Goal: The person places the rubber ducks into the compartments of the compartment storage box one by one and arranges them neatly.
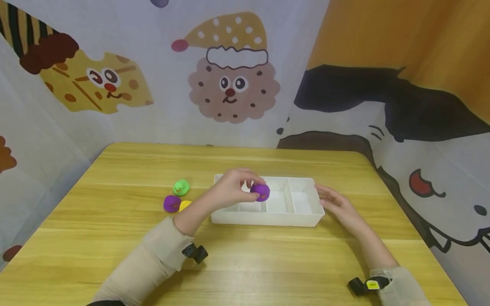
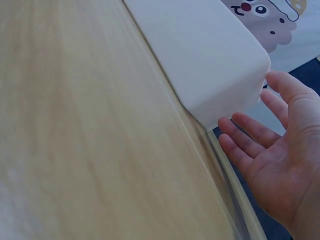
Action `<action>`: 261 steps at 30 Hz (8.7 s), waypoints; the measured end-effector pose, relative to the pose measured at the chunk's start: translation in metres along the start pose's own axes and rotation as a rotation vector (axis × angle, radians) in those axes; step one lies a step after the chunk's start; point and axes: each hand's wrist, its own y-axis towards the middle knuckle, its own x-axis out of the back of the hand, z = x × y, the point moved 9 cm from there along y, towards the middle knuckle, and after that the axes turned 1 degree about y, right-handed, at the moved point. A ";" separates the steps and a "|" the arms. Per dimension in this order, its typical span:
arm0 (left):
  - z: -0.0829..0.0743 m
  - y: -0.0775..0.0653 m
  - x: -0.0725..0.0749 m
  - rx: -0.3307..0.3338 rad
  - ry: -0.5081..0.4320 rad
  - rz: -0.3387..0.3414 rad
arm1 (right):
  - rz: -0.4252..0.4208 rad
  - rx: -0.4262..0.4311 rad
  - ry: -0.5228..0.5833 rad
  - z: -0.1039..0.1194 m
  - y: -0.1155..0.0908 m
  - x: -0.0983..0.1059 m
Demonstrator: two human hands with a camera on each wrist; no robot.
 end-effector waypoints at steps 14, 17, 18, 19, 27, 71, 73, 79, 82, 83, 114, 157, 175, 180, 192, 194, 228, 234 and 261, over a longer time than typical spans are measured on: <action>-0.012 0.031 -0.017 -0.050 0.007 0.045 | 0.008 0.027 0.026 -0.001 0.000 0.000; -0.014 0.038 -0.022 -0.055 0.001 0.056 | 0.007 0.025 0.028 -0.001 0.000 0.000; -0.014 0.040 -0.024 -0.056 -0.003 0.060 | 0.006 0.027 0.028 0.000 0.000 0.000; -0.015 0.042 -0.025 -0.055 -0.006 0.064 | 0.006 0.029 0.029 -0.001 0.000 0.000; -0.016 0.059 -0.040 -0.062 0.005 0.087 | -0.001 0.029 0.038 -0.002 0.001 0.001; 0.010 0.091 -0.101 0.007 -0.042 0.206 | 0.001 0.011 0.034 -0.003 0.000 0.001; 0.011 0.091 -0.103 0.020 -0.034 0.212 | 0.002 0.013 0.035 -0.002 0.000 0.001; 0.015 0.092 -0.111 0.037 0.029 0.228 | 0.000 0.010 0.022 -0.004 0.000 0.002; 0.018 0.093 -0.114 0.048 0.047 0.231 | 0.000 0.011 0.010 -0.004 0.000 0.002; 0.019 0.093 -0.115 0.053 0.046 0.231 | 0.000 0.011 0.010 -0.004 0.000 0.002; 0.036 0.096 -0.131 0.170 0.127 0.271 | -0.004 0.019 0.034 -0.002 0.000 0.001; 0.031 0.091 -0.123 0.249 0.130 0.234 | -0.010 0.024 0.016 -0.001 0.000 0.001; -0.003 0.066 -0.082 0.073 0.005 0.123 | -0.009 0.002 0.003 -0.003 -0.001 0.002; -0.011 0.055 -0.071 0.074 -0.016 0.089 | -0.006 0.004 0.000 -0.003 0.000 0.002; -0.015 0.025 -0.041 0.076 -0.074 0.006 | -0.011 0.049 0.017 -0.001 0.001 0.001; -0.014 0.020 -0.037 0.074 -0.074 -0.009 | -0.011 0.056 0.015 0.000 0.000 0.001; 0.028 -0.078 0.062 0.194 -0.005 -0.188 | -0.004 0.051 -0.010 0.004 0.001 0.001; 0.040 -0.097 0.078 0.218 0.022 -0.219 | -0.006 0.047 -0.003 0.003 0.001 0.001; 0.084 -0.146 0.129 0.384 0.157 -0.265 | -0.011 0.037 -0.003 0.000 0.000 0.002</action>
